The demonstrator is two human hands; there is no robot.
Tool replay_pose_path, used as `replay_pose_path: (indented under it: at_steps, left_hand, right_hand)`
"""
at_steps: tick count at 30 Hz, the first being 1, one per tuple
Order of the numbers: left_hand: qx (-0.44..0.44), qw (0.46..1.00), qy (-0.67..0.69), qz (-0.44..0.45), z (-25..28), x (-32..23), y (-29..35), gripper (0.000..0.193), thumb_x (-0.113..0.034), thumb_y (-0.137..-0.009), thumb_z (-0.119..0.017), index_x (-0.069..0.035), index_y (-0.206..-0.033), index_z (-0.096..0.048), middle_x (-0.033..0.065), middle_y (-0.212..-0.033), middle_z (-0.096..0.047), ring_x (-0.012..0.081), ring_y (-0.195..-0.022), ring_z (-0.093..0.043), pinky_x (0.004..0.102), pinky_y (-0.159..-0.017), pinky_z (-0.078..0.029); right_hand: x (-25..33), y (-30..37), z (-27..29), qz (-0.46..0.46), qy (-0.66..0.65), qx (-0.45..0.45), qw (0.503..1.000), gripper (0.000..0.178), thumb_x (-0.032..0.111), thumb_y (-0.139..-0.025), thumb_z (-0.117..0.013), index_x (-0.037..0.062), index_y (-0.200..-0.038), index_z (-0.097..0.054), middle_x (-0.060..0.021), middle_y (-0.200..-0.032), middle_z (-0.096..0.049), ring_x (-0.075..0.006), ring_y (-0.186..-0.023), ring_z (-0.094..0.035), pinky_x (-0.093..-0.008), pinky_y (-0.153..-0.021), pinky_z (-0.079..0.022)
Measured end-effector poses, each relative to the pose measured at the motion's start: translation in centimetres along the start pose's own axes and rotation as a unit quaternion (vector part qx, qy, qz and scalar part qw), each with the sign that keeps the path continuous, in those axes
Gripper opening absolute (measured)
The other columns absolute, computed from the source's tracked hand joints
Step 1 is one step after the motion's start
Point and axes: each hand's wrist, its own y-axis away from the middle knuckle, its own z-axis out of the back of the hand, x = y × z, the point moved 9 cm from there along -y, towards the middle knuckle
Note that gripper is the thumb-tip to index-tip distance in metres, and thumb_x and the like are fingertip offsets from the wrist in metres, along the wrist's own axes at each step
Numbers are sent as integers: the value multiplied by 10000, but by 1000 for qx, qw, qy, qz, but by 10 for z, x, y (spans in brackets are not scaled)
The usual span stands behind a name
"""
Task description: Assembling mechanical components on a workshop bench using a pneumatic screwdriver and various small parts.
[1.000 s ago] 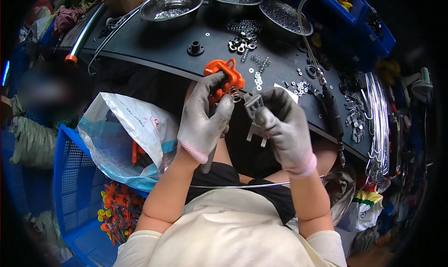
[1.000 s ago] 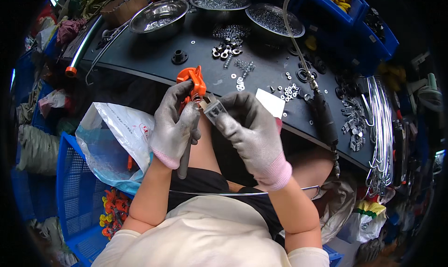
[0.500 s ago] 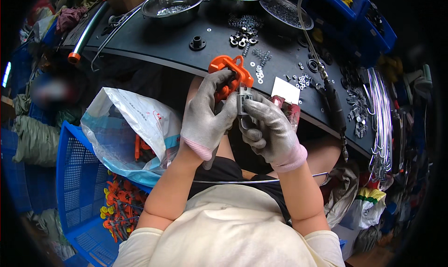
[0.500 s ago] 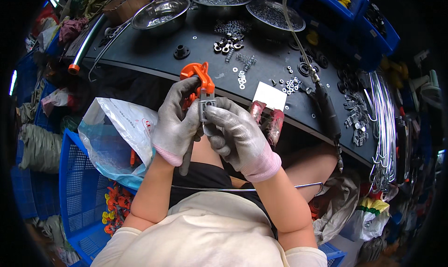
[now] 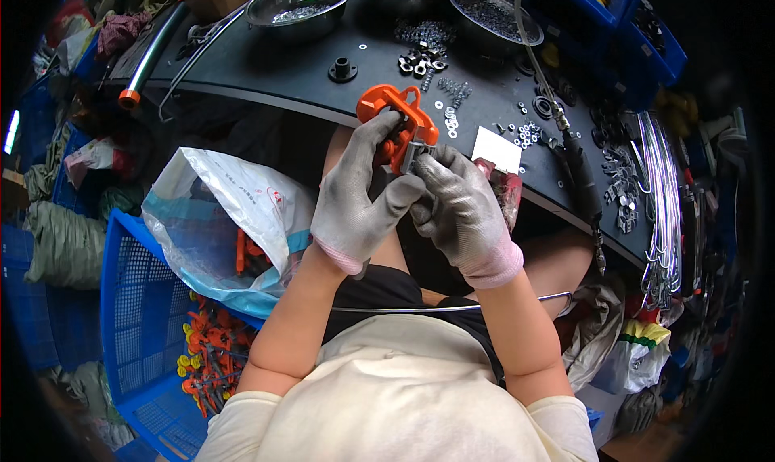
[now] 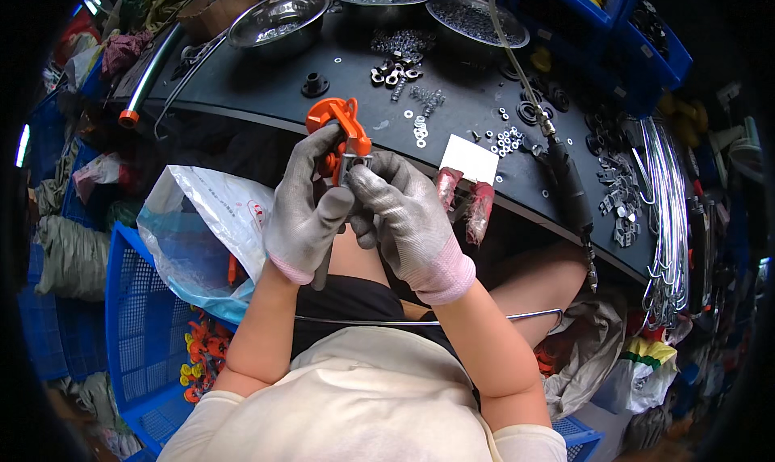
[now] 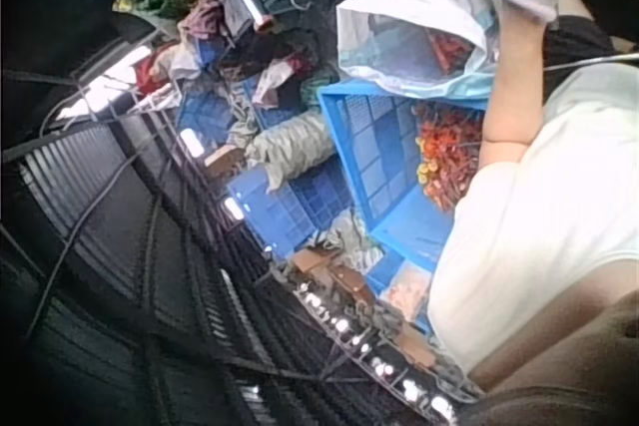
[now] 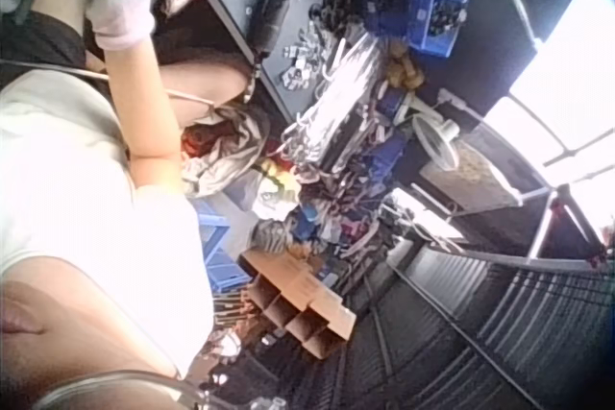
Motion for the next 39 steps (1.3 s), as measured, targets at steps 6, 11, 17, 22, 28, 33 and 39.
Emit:
replay_pose_path:
  at_steps: [6, 11, 17, 22, 28, 33, 39]
  left_hand:
    - [10, 995, 68, 67, -6, 2, 1, 724, -369, -795, -739, 17, -1318, -418, 145, -1154, -576, 198, -1060, -580, 310, -930, -447]
    - [23, 983, 132, 124, -8, 3, 4, 658, -336, -844, -701, 25, -1313, -413, 103, -1144, -558, 144, -989, -565, 274, -877, -460]
    - [34, 952, 245, 178, -14, 4, 7, 571, -294, -894, -650, 22, -1305, -410, 66, -1089, -541, 78, -924, -525, 216, -764, -471]
    - [7, 945, 268, 188, -12, 5, 10, 544, -287, -900, -639, -2, -1303, -410, 47, -1037, -541, 64, -860, -530, 207, -711, -480]
    - [34, 940, 252, 230, -18, 0, 12, 570, -360, -902, -608, -25, -1308, -388, 27, -929, -528, 37, -616, -499, 182, -487, -415]
    - [48, 948, 209, 237, -20, 1, 15, 599, -408, -886, -610, -46, -1309, -390, 23, -909, -528, 40, -601, -496, 187, -492, -413]
    - [59, 953, 179, 239, -22, 0, 21, 574, -410, -897, -591, -81, -1319, -385, 20, -896, -521, 40, -596, -493, 192, -496, -410]
  right_hand:
    - [-1, 0, -4, 10, -36, 30, 999, 246, 263, -936, -607, 46, -1033, -541, -7, -814, -586, -54, -570, -506, -180, -509, -425]
    - [-1, 6, -7, 17, -71, 64, 995, 270, 264, -950, -586, 23, -1055, -522, -21, -816, -598, -69, -601, -547, -192, -552, -462]
    - [14, 10, -5, 143, 76, 24, 987, 187, 123, -942, -541, -11, -1071, -523, -54, -826, -622, -101, -650, -599, -239, -574, -509]
    - [22, 19, -21, 168, 68, 65, 981, 244, -54, -854, -532, -59, -1098, -523, -112, -945, -626, -121, -715, -629, -282, -624, -550]
    - [25, 20, -15, 180, 127, 21, 975, 228, -52, -833, -573, -70, -1059, -548, -100, -921, -634, -119, -690, -627, -257, -588, -543]
    - [27, 21, -6, 190, 143, -34, 971, 192, -20, -837, -616, -45, -1023, -577, -54, -856, -643, -77, -718, -600, -229, -630, -512]
    - [22, 23, 2, 209, 121, -50, 969, 172, 29, -845, -656, -21, -1001, -603, -31, -852, -648, -51, -754, -580, -205, -680, -484]
